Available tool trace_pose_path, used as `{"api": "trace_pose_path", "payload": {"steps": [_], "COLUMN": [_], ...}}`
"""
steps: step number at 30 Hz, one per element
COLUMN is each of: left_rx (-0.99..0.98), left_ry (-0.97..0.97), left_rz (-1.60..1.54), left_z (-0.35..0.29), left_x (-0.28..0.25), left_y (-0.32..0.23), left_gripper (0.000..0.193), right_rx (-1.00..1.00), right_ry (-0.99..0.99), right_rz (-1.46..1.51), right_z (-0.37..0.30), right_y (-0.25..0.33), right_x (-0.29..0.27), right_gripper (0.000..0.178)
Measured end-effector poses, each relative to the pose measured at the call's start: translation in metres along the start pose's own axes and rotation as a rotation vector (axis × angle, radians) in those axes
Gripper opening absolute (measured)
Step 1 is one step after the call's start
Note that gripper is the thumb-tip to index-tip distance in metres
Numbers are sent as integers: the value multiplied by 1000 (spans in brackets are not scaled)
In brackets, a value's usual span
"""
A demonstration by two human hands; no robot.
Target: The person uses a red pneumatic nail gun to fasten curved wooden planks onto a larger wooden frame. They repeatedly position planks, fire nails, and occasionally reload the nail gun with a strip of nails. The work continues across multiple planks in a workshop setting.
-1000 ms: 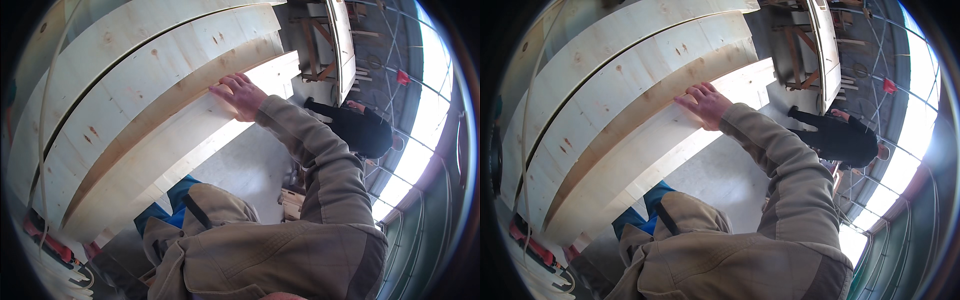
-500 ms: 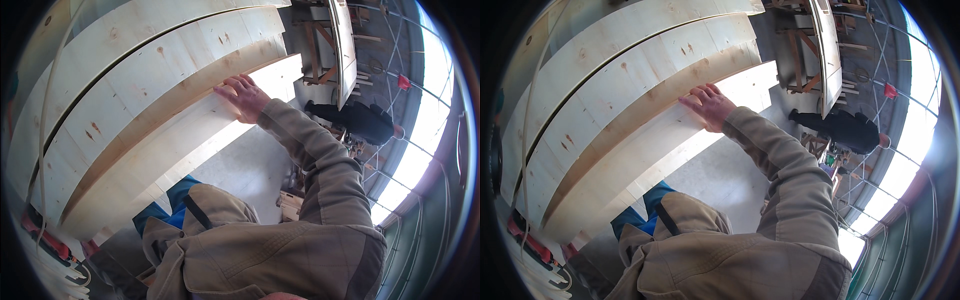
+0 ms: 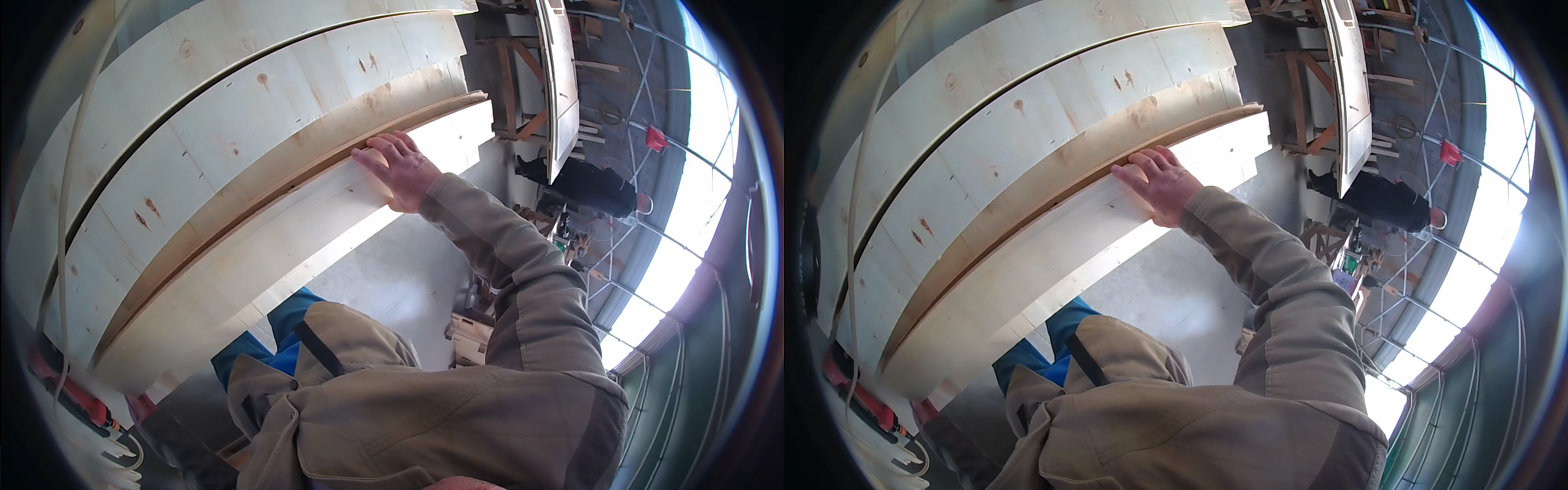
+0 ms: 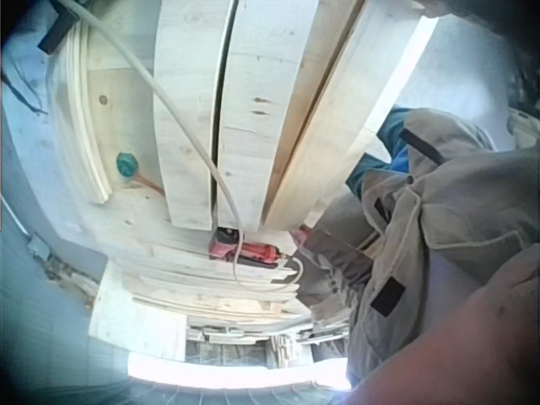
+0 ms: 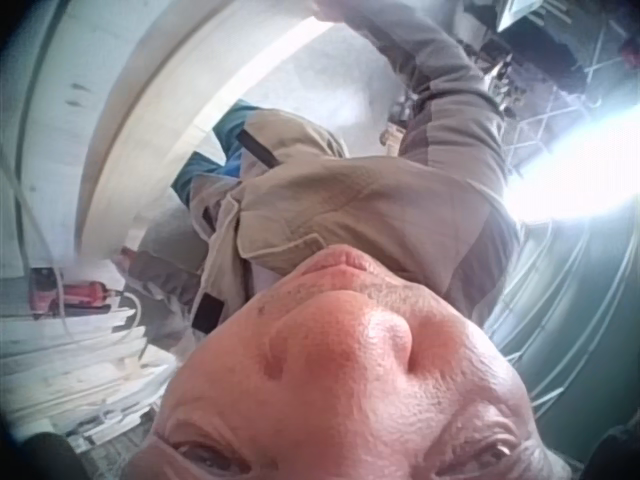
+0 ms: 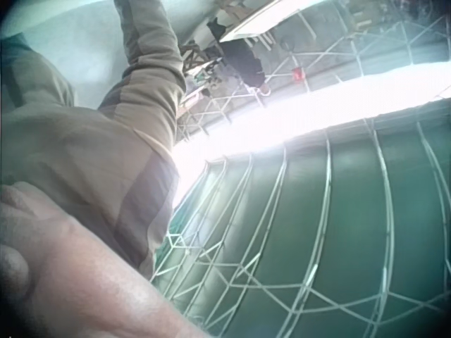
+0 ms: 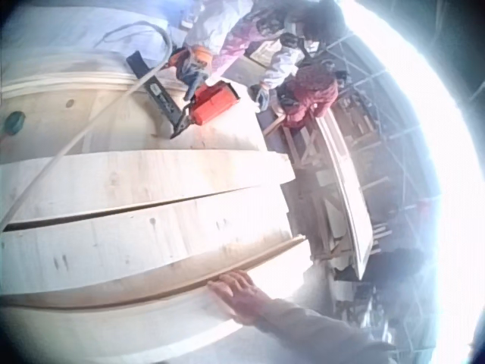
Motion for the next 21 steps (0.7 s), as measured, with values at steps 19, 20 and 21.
{"api": "trace_pose_path", "payload": {"steps": [19,20,21], "left_rx": [65,67,71], "left_ry": [-106,-100,-95], "left_rz": [103,99,95], "left_z": [26,29,31], "left_x": [-22,-22,-23], "left_y": [0,1,1], "left_gripper": [49,50,50], "right_rx": [-79,-74,-72], "right_ry": [-92,-94,-100], "right_rz": [-11,-13,-1], "right_z": [8,9,11], "right_y": [1,0,0], "right_x": [-18,-18,-19], "right_gripper": [98,99,99]}}
Point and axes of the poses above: each hand's wrist, its own z-axis towards the middle knuckle, its own x-axis out of the palm, y = z × x, the point moved 9 cm from there along z, towards the middle knuckle, and after that the axes turned 14 degrees about -y, right-handed, at the moved point
